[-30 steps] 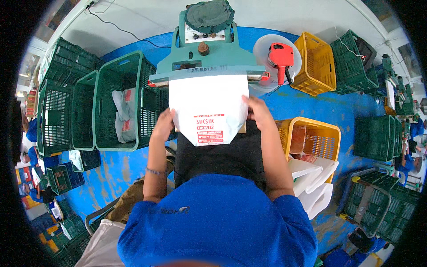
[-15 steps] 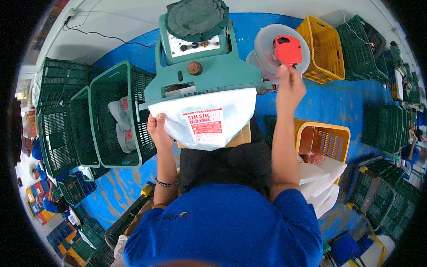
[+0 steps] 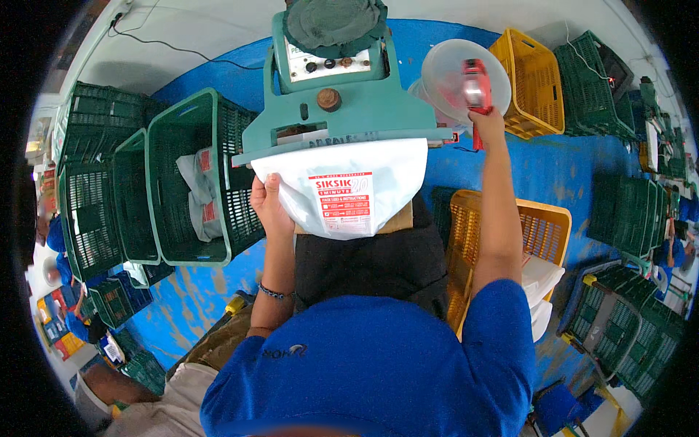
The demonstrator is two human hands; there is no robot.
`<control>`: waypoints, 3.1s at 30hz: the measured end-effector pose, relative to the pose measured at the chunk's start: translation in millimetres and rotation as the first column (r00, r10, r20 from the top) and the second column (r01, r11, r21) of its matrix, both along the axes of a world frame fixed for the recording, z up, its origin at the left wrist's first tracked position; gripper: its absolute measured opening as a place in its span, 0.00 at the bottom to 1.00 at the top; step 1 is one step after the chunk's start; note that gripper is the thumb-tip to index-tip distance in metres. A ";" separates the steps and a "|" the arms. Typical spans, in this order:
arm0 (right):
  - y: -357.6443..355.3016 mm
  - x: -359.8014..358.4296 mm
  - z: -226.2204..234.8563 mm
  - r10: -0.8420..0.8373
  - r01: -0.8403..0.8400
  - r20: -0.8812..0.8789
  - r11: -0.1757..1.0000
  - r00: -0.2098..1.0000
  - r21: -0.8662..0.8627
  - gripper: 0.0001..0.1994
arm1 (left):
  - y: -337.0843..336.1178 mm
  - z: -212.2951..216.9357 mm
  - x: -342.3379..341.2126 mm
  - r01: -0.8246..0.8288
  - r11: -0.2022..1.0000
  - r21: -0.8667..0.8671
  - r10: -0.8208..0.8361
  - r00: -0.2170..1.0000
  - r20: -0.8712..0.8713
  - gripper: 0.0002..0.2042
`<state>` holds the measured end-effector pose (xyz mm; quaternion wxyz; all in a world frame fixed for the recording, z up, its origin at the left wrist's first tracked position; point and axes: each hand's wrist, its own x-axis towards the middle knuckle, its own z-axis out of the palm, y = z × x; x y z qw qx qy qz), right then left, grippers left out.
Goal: The person repeatedly places white plastic bags containing items onto a heat-sealing machine, presses the lever to seal the top, and then removes the sealed bags. The sealed bags are placed into a yellow basket. The person also moves the yellow basket to a different location at the end.
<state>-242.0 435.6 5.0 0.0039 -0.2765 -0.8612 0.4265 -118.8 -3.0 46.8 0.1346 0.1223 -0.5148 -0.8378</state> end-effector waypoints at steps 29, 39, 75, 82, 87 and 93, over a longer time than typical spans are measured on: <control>-88.9 306.0 138.1 0.444 -0.429 0.506 0.890 0.739 -0.154 0.20 | 6.3 2.0 -2.3 -0.101 0.975 0.200 0.079 0.990 0.117 0.09; 4.7 73.8 29.9 0.140 -0.118 -0.090 0.968 0.986 0.220 0.22 | 7.0 -25.5 72.2 0.154 0.986 -0.061 -0.140 0.971 0.196 0.40; -197.1 212.2 14.0 0.364 -0.525 -0.402 0.730 0.840 -0.437 0.29 | 13.8 -44.3 98.4 0.387 0.796 -0.466 -0.305 0.920 0.244 0.25; -195.2 211.4 13.7 0.389 -0.525 -0.386 0.770 0.836 -0.362 0.28 | 8.6 -51.8 97.6 0.402 0.734 -0.547 -0.330 0.915 0.231 0.28; -192.4 210.1 19.0 0.418 -0.541 -0.370 0.764 0.830 -0.352 0.29 | 7.0 -45.4 98.4 0.395 0.759 -0.518 -0.299 0.918 0.261 0.27; -190.8 207.6 23.8 0.457 -0.550 -0.314 0.752 0.832 -0.364 0.31 | 9.7 -41.5 98.0 0.379 0.663 -0.646 -0.260 0.925 0.275 0.28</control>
